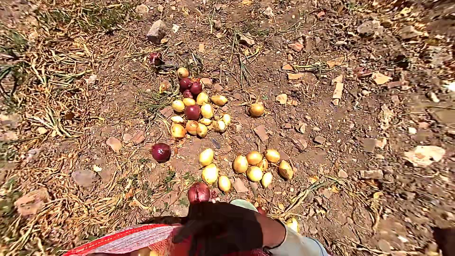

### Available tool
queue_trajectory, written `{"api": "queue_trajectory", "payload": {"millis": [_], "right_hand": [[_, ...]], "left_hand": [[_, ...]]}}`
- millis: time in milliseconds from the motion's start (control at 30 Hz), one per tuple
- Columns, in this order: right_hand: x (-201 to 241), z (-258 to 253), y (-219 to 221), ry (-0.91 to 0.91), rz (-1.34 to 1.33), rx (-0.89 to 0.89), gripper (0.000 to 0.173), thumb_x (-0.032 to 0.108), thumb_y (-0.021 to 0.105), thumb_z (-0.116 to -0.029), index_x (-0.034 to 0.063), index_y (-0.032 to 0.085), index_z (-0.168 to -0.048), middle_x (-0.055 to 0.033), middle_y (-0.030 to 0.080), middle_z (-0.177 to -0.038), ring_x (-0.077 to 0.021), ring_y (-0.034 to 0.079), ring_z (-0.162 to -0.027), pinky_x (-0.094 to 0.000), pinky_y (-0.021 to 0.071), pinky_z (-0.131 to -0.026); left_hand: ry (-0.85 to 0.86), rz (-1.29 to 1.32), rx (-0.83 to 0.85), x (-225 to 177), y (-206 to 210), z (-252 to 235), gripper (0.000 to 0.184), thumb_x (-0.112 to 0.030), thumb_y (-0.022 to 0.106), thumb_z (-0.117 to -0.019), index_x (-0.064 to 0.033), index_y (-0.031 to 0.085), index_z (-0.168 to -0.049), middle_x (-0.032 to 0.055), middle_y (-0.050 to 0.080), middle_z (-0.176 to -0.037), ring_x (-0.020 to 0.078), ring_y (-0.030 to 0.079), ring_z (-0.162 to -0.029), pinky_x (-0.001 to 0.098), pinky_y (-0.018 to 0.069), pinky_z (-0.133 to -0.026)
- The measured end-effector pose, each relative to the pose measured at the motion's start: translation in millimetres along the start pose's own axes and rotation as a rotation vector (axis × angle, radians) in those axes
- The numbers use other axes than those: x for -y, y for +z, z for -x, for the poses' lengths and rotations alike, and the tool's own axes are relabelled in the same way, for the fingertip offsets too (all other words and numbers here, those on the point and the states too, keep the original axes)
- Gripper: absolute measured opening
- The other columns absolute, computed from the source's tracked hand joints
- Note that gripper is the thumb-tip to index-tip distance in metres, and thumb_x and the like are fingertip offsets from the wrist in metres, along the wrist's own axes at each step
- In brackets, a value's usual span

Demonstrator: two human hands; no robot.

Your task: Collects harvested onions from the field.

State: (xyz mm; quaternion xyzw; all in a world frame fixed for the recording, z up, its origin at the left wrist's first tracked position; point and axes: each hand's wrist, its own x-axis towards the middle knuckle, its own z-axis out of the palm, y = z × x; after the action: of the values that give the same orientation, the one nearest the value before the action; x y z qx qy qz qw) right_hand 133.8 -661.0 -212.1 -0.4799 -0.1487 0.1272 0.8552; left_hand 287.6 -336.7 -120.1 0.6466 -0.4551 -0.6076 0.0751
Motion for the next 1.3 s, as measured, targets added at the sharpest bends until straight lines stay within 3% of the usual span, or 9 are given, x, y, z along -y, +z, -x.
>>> {"api": "queue_trajectory", "payload": {"millis": [100,200,333,533,833,1033,1133,1200,1300], "right_hand": [[14,27,-40,0.357,0.648,-0.857,0.042,0.036,0.073,-0.0941,0.0289,0.067,-0.135,-0.0014,0.068,-0.129,-0.0173,0.070,-0.105,-0.0410,0.0614,-0.087],[-18,44,-83,0.788,1.073,-0.975,0.071,0.055,0.078,-0.0837,0.0240,0.058,-0.145,-0.0303,0.044,-0.150,-0.0476,0.060,-0.118,-0.0645,0.0517,-0.093],[-61,36,-90,0.899,1.262,-0.974,0.074,0.063,0.080,-0.0757,0.0257,0.065,-0.137,-0.0340,0.033,-0.156,-0.0537,0.050,-0.128,-0.0648,0.0493,-0.098],[-89,46,-104,0.653,1.411,-0.957,0.062,0.070,0.073,-0.0748,0.0371,0.069,-0.127,-0.0212,0.043,-0.154,-0.0404,0.059,-0.122,-0.0593,0.0535,-0.089],[-35,19,-84,0.299,0.406,-1.035,0.059,0.052,0.077,-0.0853,0.0142,0.067,-0.129,-0.0084,0.072,-0.112,-0.0211,0.071,-0.095,-0.0439,0.0615,-0.082],[27,-4,20,-0.082,-0.032,-0.307,0.068,0.038,0.067,-0.0936,-0.0157,0.051,-0.132,-0.0099,0.063,-0.124,-0.0091,0.063,-0.111,-0.0262,0.0508,-0.100],[-16,-7,32,-0.064,0.307,0.233,0.050,0.037,0.077,-0.0873,0.0127,0.069,-0.130,-0.0067,0.070,-0.126,-0.0144,0.068,-0.114,-0.0355,0.0536,-0.101],[-25,-1,11,-0.027,0.354,0.096,0.024,0.027,0.075,-0.0913,0.0130,0.079,-0.110,-0.0022,0.077,-0.102,-0.0110,0.072,-0.092,-0.0335,0.0566,-0.086],[-1,32,-44,0.157,0.620,-0.677,0.021,0.021,0.064,-0.1008,0.0186,0.074,-0.119,0.0008,0.074,-0.110,-0.0135,0.071,-0.098,-0.0365,0.0605,-0.086]], "left_hand": [[0.290,0.549,-0.557,-12,-19,13,0.033,-0.035,0.069,-0.0978,-0.0192,0.072,-0.127,0.0113,0.074,-0.120,0.0258,0.072,-0.109,0.0413,0.0599,-0.097],[0.250,0.544,-1.193,-37,-41,-76,0.062,-0.028,0.079,-0.0884,-0.0288,0.053,-0.145,0.0056,0.066,-0.128,0.0236,0.072,-0.095,0.0395,0.0655,-0.076],[-0.367,0.110,-0.806,-26,-51,-222,0.113,-0.036,0.092,-0.0714,-0.0323,0.026,-0.162,0.0178,0.026,-0.165,0.0418,0.056,-0.129,0.0604,0.0539,-0.098],[-0.469,0.034,-0.570,0,-42,-291,0.114,-0.031,0.095,-0.0642,-0.0405,0.032,-0.159,0.0301,0.015,-0.164,0.0512,0.052,-0.127,0.0615,0.0531,-0.096],[0.289,1.025,-0.354,-23,-71,-209,0.059,-0.010,0.075,-0.0846,-0.0110,0.051,-0.138,0.0186,0.066,-0.121,0.0297,0.069,-0.104,0.0478,0.0591,-0.091],[0.493,0.653,-0.001,-23,-18,-82,0.038,-0.034,0.072,-0.0948,-0.0196,0.066,-0.129,-0.0055,0.071,-0.116,0.0041,0.067,-0.104,0.0245,0.0569,-0.092],[-0.215,0.026,0.026,-27,-6,-25,0.028,-0.025,0.078,-0.0881,-0.0091,0.076,-0.111,0.0198,0.073,-0.098,0.0416,0.070,-0.087,0.0670,0.0535,-0.077],[-0.443,-0.023,-0.146,-15,2,0,0.035,-0.032,0.074,-0.0915,-0.0163,0.074,-0.123,0.0218,0.074,-0.106,0.0466,0.071,-0.096,0.0751,0.0507,-0.083],[-0.071,0.299,-0.559,-29,-12,8,0.031,-0.032,0.065,-0.1007,-0.0153,0.073,-0.126,0.0051,0.077,-0.106,0.0164,0.075,-0.086,0.0346,0.0640,-0.077]]}}
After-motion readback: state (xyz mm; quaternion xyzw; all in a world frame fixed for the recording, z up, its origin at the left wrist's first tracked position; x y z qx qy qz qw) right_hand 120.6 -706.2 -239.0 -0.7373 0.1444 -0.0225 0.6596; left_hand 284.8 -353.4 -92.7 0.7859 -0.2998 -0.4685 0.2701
